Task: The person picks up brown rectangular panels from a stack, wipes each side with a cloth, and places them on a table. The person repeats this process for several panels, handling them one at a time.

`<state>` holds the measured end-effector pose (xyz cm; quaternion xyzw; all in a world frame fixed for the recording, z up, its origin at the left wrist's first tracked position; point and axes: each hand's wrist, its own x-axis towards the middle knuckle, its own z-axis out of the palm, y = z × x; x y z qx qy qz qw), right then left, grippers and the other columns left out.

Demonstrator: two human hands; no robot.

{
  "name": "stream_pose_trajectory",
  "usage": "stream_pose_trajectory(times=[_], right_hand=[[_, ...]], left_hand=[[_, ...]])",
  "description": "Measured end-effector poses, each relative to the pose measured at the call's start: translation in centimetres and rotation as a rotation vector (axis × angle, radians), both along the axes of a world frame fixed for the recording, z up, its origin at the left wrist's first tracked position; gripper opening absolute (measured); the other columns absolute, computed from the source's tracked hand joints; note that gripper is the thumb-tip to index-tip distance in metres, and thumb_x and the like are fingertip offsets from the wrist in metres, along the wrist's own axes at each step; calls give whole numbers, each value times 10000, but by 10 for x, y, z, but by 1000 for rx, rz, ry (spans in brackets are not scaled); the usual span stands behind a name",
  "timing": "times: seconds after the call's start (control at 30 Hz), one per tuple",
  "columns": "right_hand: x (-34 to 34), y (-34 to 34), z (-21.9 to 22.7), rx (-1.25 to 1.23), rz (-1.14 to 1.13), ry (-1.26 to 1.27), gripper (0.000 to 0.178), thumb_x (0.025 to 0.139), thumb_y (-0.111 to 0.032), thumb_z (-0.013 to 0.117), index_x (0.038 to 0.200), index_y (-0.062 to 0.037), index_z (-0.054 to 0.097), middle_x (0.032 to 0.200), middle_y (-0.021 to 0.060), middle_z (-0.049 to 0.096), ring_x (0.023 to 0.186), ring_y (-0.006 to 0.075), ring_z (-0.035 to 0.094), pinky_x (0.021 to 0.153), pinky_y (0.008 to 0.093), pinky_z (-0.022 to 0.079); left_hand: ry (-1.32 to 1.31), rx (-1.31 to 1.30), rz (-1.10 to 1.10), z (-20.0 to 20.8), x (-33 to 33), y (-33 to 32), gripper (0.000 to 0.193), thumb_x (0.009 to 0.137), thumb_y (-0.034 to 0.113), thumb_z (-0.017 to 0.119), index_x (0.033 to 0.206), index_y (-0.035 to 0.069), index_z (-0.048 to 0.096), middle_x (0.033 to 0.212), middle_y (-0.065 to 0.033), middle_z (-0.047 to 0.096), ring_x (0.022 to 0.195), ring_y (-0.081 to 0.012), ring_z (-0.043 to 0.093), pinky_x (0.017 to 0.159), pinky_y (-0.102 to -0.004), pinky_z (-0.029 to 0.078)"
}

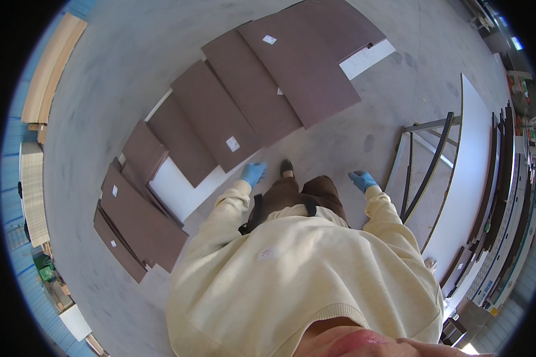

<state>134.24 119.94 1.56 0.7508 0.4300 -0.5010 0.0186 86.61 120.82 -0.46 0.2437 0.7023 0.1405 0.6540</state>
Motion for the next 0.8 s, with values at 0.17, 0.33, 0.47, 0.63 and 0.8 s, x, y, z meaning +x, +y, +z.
stream_pose_trajectory(times=[0.17,0.33,0.47,0.63,0.8], right_hand=[[32,93,-16,-28,-204,47,643,945,-490,670,1361,-2,645,1203,133,729,1020,238,705,948,372,532],[54,210,-42,-27,-32,-114,677,927,-509,641,1392,-18,624,1403,209,637,1347,352,577,1125,419,445],[53,315,-63,96,12,-212,705,933,-529,607,1445,-45,580,1469,199,587,1375,370,544,1160,430,416],[53,412,-101,208,108,-286,754,936,-578,583,1475,-53,541,1480,208,571,1383,365,533,1169,438,402],[41,457,-147,222,100,-120,739,937,-587,627,1383,1,619,1355,221,663,1269,331,632,1074,408,477]], left_hand=[[26,48,-80,-25,39,117,318,965,436,642,1028,133,715,933,6,720,792,-137,667,714,-345,522],[2,-48,145,-43,72,192,287,969,401,662,1059,133,712,909,13,699,768,-144,644,696,-343,512],[41,-152,223,-53,93,238,319,972,371,674,1166,118,688,967,-5,690,805,-149,639,728,-342,517],[-28,-163,385,-78,112,278,399,956,369,700,1252,104,659,1012,-14,676,838,-140,637,750,-343,518],[143,-44,391,-101,133,301,457,918,425,744,1203,72,686,936,-10,680,767,-135,632,686,-323,512]])
